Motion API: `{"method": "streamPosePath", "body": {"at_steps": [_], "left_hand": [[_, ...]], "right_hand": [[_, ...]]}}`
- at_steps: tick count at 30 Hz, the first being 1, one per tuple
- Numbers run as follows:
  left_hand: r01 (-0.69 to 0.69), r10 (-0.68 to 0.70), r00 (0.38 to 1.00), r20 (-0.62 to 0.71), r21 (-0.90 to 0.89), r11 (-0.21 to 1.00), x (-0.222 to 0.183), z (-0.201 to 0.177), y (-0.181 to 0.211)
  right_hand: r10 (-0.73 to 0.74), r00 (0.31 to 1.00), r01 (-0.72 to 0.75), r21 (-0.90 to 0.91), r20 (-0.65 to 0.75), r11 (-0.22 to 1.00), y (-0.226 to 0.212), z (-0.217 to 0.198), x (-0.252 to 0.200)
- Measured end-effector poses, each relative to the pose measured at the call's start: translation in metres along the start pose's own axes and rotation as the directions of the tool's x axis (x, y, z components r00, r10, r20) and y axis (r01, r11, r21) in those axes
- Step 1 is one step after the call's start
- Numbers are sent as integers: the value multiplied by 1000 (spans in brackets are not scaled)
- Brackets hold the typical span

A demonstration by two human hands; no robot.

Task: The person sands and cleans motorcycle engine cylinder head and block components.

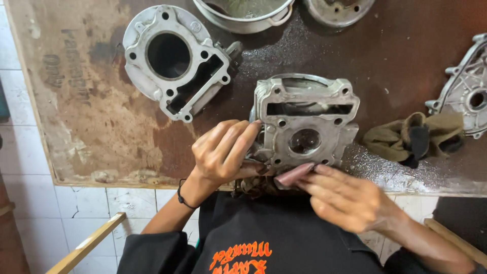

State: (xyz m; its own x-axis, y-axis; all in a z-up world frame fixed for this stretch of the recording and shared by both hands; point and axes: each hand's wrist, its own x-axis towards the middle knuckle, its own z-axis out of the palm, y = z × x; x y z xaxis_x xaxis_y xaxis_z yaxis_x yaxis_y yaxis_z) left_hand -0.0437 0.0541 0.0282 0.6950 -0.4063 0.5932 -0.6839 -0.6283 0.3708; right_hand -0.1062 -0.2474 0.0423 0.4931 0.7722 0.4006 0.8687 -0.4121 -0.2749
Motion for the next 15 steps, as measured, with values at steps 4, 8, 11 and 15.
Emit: {"method": "streamPosePath", "body": {"at_steps": [4, 8, 11, 15], "left_hand": [[-15, 16, 999, 29, -25, 1000, 16, -5, 5], [4, -6, 998, 68, 33, 999, 27, -5, 3], [6, -7, 994, 111, 8, 1000, 30, -7, 5], [102, -87, 975, 206, -67, 993, 30, -15, 6]], "right_hand": [[154, 988, -150, -109, 26, 983, 20, -28, 11], [155, 987, -150, -86, 53, 985, 21, -36, 21], [122, 991, -122, -3, 54, 992, 23, -35, 18], [109, 994, -109, -24, -4, 994, 19, -26, 16]]}}
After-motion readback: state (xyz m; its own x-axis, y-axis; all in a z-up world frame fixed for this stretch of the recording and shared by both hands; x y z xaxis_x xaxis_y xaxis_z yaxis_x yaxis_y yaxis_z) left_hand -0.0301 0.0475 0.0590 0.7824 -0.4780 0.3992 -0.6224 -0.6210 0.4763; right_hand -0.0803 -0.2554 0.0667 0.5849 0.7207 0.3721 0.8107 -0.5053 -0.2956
